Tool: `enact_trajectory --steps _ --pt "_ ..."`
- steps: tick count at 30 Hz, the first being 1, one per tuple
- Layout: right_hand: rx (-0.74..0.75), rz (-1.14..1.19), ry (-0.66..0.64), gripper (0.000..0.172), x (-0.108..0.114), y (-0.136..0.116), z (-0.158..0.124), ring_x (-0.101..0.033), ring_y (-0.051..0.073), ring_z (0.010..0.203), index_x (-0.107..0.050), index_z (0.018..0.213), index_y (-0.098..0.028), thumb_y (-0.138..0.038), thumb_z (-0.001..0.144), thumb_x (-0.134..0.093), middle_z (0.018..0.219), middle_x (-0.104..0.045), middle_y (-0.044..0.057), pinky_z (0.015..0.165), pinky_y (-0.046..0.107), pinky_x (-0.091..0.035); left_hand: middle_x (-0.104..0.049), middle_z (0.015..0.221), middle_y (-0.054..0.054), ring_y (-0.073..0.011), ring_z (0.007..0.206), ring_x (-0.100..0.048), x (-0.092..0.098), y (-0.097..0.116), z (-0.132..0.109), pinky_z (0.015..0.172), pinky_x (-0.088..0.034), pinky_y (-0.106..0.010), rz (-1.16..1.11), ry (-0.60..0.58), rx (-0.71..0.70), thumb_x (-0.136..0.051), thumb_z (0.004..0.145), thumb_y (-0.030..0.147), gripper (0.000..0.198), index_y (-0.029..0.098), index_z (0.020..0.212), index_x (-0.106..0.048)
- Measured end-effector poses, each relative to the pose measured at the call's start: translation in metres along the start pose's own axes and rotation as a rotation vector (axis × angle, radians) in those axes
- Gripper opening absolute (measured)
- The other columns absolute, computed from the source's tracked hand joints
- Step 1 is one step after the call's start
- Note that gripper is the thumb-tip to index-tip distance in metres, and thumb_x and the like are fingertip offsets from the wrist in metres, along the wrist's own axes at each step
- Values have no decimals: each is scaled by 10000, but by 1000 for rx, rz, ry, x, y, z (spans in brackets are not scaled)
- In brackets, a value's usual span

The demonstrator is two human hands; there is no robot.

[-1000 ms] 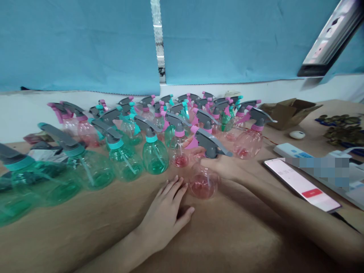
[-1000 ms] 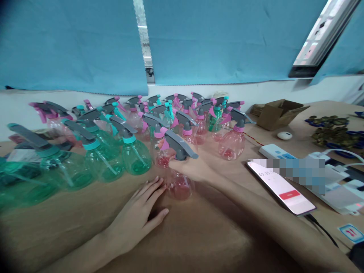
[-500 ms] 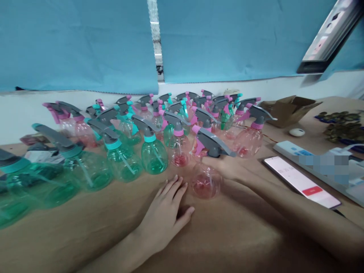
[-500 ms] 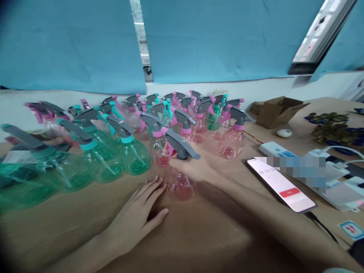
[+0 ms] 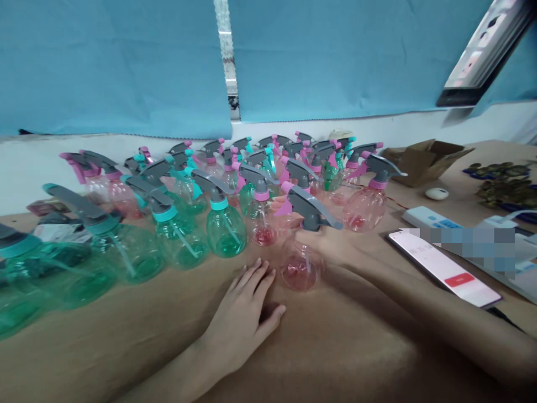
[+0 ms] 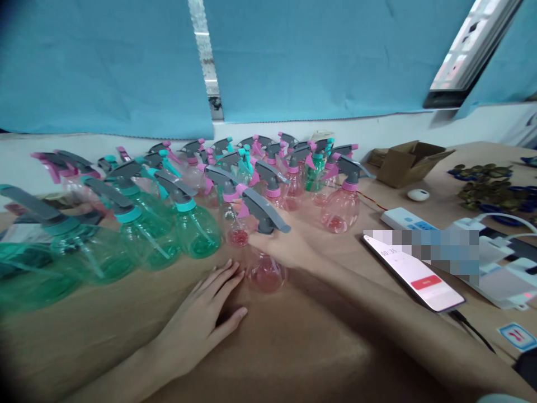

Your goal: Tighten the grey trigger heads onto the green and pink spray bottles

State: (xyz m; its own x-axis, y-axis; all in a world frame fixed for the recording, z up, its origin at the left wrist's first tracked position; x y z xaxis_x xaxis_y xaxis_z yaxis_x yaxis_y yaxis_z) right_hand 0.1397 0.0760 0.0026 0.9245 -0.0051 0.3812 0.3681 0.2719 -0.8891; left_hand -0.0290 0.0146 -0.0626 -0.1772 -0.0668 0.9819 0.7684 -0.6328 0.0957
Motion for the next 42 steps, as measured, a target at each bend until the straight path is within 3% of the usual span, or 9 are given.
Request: enact_trajectory --steps 21,37,42 --pt "-26 3 2 144 -1 0 0 -471 161 637 -379 556 -229 -252 590 -516 557 -411 -42 643 321 -425 -407 1404 -134 -281 1303 -334 -2 -1 -2 1042 -306 -487 -26 21 -9 -457 898 428 508 126 1307 -440" --pt "-89 -49 -25 138 1 -3 -1 -399 130 534 -412 506 -223 -290 564 -518 541 -459 -16 493 274 -347 -389 1413 -142 -274 1313 -317 -1 0 0 1047 -299 -484 16 -6 -14 -439 907 439 527 109 1318 -432" --pt "-91 -67 -52 180 1 -3 -2 -370 123 511 -373 471 -226 -302 580 -495 497 -410 -29 479 267 -315 -390 1413 -140 -275 1311 -321 -3 0 -1 1042 -307 -485 17 -8 -12 -440 908 443 530 111 1320 -430"
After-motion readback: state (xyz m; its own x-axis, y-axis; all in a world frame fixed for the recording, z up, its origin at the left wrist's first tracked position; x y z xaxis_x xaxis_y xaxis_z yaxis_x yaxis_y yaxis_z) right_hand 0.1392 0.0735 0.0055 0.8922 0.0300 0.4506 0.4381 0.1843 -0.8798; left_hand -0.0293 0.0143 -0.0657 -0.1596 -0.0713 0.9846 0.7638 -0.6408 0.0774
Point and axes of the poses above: each hand's wrist, its own z-axis towards the middle knuckle, its own x-axis out of the back of the hand, y = z × x, the point moved 4 cm from there along z, towards the middle knuckle
